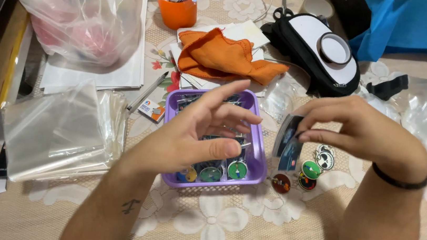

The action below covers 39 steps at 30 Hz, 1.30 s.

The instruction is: The person is manually packaging keychains by inserting them into small plastic bags and organizing them in a tray.

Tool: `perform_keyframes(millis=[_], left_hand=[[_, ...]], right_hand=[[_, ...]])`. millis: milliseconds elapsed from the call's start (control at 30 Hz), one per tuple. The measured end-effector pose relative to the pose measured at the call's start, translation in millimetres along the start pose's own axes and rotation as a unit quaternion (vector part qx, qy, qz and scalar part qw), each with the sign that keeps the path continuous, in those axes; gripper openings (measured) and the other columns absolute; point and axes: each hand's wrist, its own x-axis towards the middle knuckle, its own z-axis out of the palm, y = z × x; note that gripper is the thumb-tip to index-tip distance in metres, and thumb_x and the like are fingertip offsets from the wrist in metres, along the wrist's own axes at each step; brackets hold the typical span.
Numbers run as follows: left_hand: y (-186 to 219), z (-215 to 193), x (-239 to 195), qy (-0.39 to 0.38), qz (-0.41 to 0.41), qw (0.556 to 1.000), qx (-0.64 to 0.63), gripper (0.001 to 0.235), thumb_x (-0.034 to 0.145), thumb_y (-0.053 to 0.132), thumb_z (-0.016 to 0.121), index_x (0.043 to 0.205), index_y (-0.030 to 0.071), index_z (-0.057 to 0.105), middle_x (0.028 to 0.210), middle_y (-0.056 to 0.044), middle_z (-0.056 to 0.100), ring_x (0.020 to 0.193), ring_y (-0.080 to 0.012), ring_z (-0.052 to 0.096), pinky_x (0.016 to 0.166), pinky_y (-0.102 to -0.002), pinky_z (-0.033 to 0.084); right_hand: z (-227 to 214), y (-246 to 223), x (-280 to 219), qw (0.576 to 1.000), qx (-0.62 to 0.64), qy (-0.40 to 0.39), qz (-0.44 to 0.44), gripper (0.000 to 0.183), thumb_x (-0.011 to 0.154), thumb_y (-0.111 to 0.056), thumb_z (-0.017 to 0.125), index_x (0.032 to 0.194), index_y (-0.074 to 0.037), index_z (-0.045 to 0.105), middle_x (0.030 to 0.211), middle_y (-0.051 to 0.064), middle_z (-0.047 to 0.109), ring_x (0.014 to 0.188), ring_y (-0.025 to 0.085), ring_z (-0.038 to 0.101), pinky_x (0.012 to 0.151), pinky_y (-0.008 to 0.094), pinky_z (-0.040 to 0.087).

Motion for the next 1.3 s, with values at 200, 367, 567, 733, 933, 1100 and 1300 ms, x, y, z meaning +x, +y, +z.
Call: perform_keyframes(millis=[200,367,567,733,933,1100,1300], left_hand=[[11,0,-7,0.014,0.024,1.0,-0.013,0.085,0.089,0.027,0.067,0.158,0.01,0.02,0.124,-0.012,0.067,0.109,-0.0194,0.067,0.103,-0.034,0.052],[12,4,-12,-0.019,0.025,0.999,-0.001,0.082,0.09,0.021,0.069,0.156,0.01,0.022,0.122,-0.012,0.066,0.106,-0.0163,0.064,0.102,-0.032,0.051],[14,2,-14,-0.017,0.017,1.0,0.007,0.083,0.088,0.024,0.07,0.156,0.012,0.025,0.123,-0.011,0.067,0.104,-0.0169,0.067,0.102,-0.032,0.053],[17,3,-15,-0.012,0.022,1.0,0.004,0.076,0.089,0.022,0.069,0.154,0.01,0.031,0.121,-0.011,0.067,0.105,-0.0155,0.065,0.102,-0.032,0.052],[21,1,-17,-0.004,0.025,1.0,0.018,0.072,0.088,0.026,0.069,0.151,0.011,0.037,0.12,-0.01,0.069,0.106,-0.0154,0.066,0.102,-0.032,0.054],[23,1,-18,0.002,0.029,1.0,0.011,0.07,0.088,0.026,0.07,0.149,0.01,0.04,0.119,-0.01,0.069,0.106,-0.0152,0.065,0.101,-0.032,0.054],[23,0,-17,-0.005,0.034,0.999,0.017,0.063,0.089,0.024,0.068,0.146,0.009,0.044,0.118,-0.009,0.068,0.109,-0.0152,0.066,0.1,-0.031,0.055]], right_hand=[[50,102,-5,0.943,0.039,-0.11,0.31,0.017,0.088,-0.025,0.077,0.078,-0.011,0.074,0.07,-0.003,0.069,0.066,0.01,0.056,0.064,0.027,0.046],[91,116,9,0.979,-0.001,-0.047,0.197,0.016,0.079,-0.021,0.084,0.089,-0.016,0.073,0.089,-0.003,0.073,0.081,0.014,0.067,0.077,0.028,0.051],[80,115,5,0.984,-0.034,0.093,0.151,0.033,0.075,-0.032,0.084,0.099,-0.012,0.072,0.113,0.005,0.074,0.108,0.02,0.068,0.096,0.034,0.05],[74,149,15,0.903,-0.083,0.188,0.377,0.031,0.093,-0.027,0.07,0.119,-0.009,0.069,0.118,0.009,0.071,0.103,0.024,0.067,0.089,0.039,0.052],[85,181,33,0.867,-0.155,0.173,0.442,0.058,0.085,-0.037,0.076,0.135,-0.012,0.061,0.113,0.007,0.071,0.103,0.032,0.065,0.083,0.047,0.049],[80,184,31,0.852,-0.107,0.212,0.467,0.028,0.08,-0.034,0.084,0.1,-0.016,0.078,0.096,0.001,0.074,0.09,0.021,0.066,0.076,0.038,0.05],[68,167,24,0.841,-0.093,0.279,0.454,0.011,0.081,-0.025,0.086,0.079,-0.022,0.076,0.074,-0.006,0.071,0.07,0.01,0.063,0.065,0.031,0.046]])
